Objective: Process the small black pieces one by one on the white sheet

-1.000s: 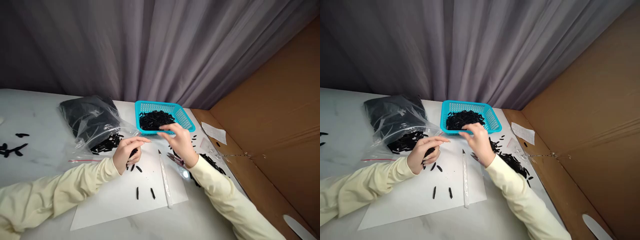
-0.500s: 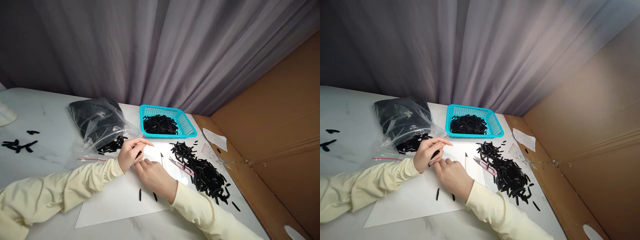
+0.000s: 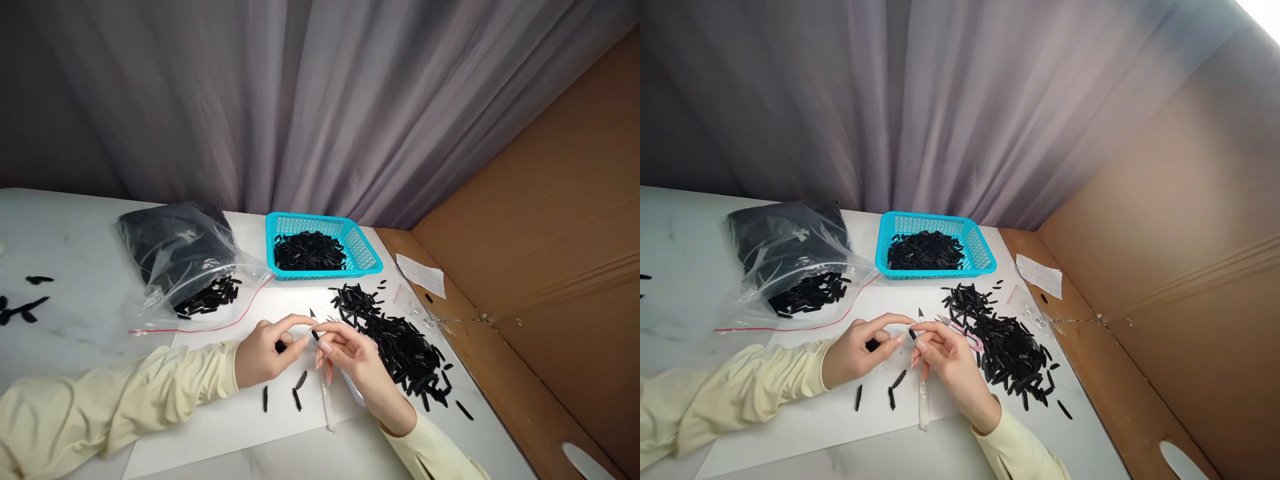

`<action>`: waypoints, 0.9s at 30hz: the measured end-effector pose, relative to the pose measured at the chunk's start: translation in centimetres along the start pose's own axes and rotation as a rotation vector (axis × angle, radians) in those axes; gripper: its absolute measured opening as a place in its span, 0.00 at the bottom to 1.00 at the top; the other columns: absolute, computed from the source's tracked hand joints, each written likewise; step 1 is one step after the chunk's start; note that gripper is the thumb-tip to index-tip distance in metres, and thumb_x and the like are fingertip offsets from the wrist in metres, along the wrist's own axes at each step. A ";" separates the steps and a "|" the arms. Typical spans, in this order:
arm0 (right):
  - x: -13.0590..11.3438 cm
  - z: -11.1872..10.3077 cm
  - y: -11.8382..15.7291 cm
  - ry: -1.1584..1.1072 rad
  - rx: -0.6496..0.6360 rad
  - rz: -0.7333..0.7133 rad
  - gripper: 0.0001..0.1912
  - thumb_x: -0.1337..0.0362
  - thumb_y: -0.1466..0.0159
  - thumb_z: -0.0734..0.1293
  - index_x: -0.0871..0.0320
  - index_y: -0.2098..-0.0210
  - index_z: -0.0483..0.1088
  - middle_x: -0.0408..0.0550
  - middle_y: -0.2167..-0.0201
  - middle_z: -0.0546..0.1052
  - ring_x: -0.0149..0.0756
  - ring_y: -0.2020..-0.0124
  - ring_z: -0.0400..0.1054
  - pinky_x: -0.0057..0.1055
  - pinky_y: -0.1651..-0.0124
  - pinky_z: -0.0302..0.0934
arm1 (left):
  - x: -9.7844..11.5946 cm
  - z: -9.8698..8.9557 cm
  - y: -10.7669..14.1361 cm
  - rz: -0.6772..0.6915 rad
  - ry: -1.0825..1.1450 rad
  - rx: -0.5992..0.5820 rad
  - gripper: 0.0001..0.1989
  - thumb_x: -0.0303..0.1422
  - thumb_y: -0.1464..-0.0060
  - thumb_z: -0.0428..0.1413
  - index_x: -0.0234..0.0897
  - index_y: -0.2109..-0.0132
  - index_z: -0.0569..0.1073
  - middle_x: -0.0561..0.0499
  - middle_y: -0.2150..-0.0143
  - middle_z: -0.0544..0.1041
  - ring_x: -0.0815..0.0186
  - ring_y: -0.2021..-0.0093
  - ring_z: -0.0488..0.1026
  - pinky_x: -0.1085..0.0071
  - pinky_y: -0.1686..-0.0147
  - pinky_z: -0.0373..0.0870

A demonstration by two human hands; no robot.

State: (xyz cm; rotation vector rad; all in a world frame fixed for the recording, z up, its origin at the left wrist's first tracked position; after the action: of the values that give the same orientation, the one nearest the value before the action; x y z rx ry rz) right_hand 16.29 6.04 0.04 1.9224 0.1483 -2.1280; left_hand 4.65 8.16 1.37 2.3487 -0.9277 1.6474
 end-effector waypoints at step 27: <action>2.0 0.3 0.2 -0.382 0.052 0.216 0.10 0.60 0.43 0.70 0.60 0.64 0.72 0.46 0.73 0.75 0.29 0.73 0.69 0.21 0.76 0.61 | -2.5 0.7 0.3 -0.283 0.238 -0.098 0.20 0.37 0.44 0.50 0.30 0.49 0.72 0.61 0.87 0.56 0.74 0.85 0.49 0.78 0.84 0.48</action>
State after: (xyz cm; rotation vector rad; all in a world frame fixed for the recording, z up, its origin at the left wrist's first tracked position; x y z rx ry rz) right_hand 15.93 5.52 -1.89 1.4433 -0.1830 -2.3140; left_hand 4.55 8.66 -1.22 2.0509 -0.5863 1.6756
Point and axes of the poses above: each hand's wrist, its own y-axis away from the middle knuckle, its own z-axis out of the palm, x = y × z, the point moved 8 cm from there along -y, towards the middle knuckle
